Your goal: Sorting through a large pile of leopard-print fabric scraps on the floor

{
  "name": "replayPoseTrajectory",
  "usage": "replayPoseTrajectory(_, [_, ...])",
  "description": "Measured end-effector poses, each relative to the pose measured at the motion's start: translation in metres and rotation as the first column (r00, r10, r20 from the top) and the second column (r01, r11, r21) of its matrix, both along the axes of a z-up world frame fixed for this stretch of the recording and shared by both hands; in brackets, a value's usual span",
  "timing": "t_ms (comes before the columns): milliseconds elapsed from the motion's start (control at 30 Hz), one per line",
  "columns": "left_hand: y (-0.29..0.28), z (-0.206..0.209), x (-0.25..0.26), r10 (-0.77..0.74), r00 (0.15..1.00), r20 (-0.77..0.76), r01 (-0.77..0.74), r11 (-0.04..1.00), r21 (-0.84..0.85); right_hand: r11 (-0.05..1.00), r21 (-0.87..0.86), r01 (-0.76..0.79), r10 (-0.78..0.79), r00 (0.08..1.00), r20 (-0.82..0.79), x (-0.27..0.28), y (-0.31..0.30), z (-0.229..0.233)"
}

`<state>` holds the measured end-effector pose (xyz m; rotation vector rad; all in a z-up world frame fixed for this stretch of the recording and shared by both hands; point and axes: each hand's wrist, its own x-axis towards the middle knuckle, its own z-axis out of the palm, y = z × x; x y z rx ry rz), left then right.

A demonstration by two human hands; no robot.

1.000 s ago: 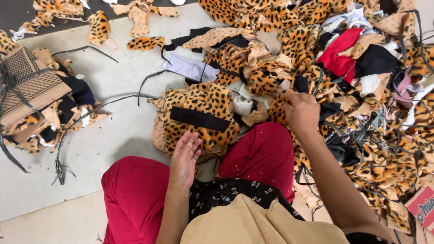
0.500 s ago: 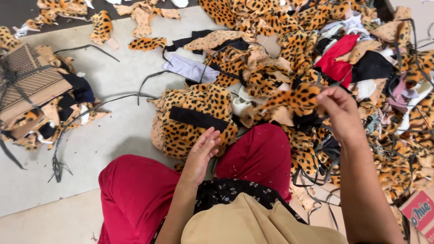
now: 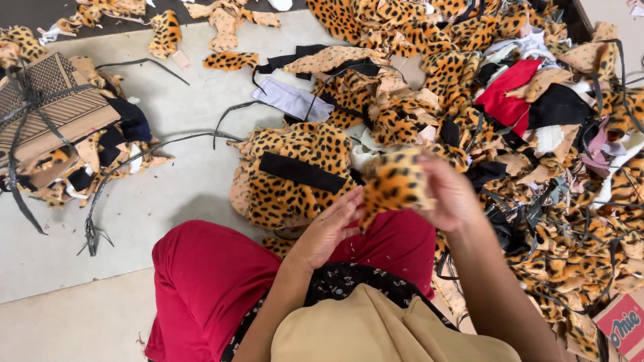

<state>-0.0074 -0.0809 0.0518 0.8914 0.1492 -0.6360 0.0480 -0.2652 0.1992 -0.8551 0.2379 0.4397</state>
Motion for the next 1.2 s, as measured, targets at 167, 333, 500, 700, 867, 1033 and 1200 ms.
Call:
replayPoseTrajectory(167, [0.018, -0.004, 0.004, 0.191, 0.976, -0.103, -0.201, 0.976, -0.09, 0.986, -0.164, 0.013, 0.004, 0.995, 0.102, 0.029, 0.029, -0.087])
replayPoseTrajectory(333, [0.065, -0.026, 0.009, 0.356, 0.929, -0.102, -0.358, 0.934, -0.009, 0.986, -0.149, -0.07, 0.102, 0.971, 0.215, 0.054, 0.104, -0.054])
replayPoseTrajectory(500, [0.099, -0.048, -0.003, 0.539, 0.831, -0.137, -0.543, 0.84, 0.011, 0.992, -0.12, -0.045, 0.082, 0.94, 0.331, 0.077, 0.134, -0.07])
replayPoseTrajectory(700, [0.106, -0.056, -0.015, 0.582, 0.793, -0.182, -0.581, 0.811, 0.067, 0.243, -0.925, 0.292, 0.589, 0.713, 0.38, 0.09, 0.07, -0.155])
replayPoseTrajectory(867, [0.092, -0.064, -0.012, 0.566, 0.803, -0.186, -0.561, 0.824, 0.081, -0.084, -0.848, 0.524, 0.824, 0.515, 0.236, 0.103, 0.04, -0.209])
replayPoseTrajectory(1033, [0.092, -0.056, -0.011, 0.567, 0.808, -0.16, -0.559, 0.824, 0.095, -0.075, -0.601, 0.796, 0.873, 0.343, 0.346, 0.111, 0.045, -0.194])
replayPoseTrajectory(1200, [0.1, -0.061, -0.019, 0.601, 0.78, -0.173, -0.589, 0.799, 0.122, -0.194, -0.551, 0.811, 0.87, 0.402, 0.285, 0.095, 0.035, -0.229])
